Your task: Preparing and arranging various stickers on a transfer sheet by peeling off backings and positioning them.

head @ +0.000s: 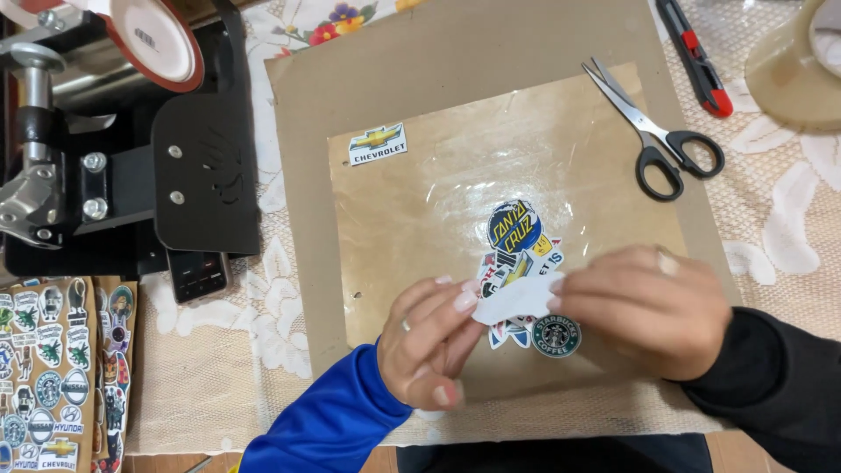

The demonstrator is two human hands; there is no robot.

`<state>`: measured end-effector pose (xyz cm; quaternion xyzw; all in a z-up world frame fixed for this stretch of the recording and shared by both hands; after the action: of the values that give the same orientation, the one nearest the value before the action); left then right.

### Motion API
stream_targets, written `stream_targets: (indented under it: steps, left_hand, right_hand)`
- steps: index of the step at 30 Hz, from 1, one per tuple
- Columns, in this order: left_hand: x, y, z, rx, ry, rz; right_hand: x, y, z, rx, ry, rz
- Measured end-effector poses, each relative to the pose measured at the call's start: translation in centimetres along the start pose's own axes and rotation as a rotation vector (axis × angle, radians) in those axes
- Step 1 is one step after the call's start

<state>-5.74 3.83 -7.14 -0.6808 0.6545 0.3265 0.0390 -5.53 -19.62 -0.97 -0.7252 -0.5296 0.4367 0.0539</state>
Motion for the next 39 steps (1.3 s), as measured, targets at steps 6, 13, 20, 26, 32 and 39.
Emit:
stream_targets:
  steps: [6, 13, 20, 26, 32, 39]
  left_hand:
    - [-0.9, 1.6, -2.3, 0.214, 0.148, -0.273]
    - [-1.4, 2.7, -2.2, 0.258, 0.005, -0.394]
    - [-0.9, 3.4, -2.9, 0.284, -0.036, -0.487]
    - [-0.9, 3.8, -3.0, 0.321, -0.071, -0.548]
    - [-0.6, 3.8, -3.2, 0.31, -0.064, -0.578]
    - [0.4, 3.5, -2.8, 0.364, -0.084, -0.567]
  right_hand:
    - [-1.1, -1.7, 0.7, -0.261, -0.164, 0.214]
    - [-0.2, -2.8, 0.6, -0.644, -0.169, 0.376]
    - [0.2, -2.9, 0.5, -0.522, -0.181, 0.227]
    - [0.4, -3.0, 0.6, -0.595, -0.138, 0.324]
    - [0.5, -3.0, 0.7, -0.605, -0.112, 0.344]
    - [0.7, -2.8, 1.3, -0.609, -0.134, 0.36]
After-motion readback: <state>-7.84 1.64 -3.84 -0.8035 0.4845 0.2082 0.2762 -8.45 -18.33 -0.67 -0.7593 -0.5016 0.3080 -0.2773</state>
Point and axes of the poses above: each hand's wrist, its own z-axis away from the middle knuckle, its own x-axis out of the palm, y = z × x, the point moved 4 cm from there along -z, towards the middle knuckle
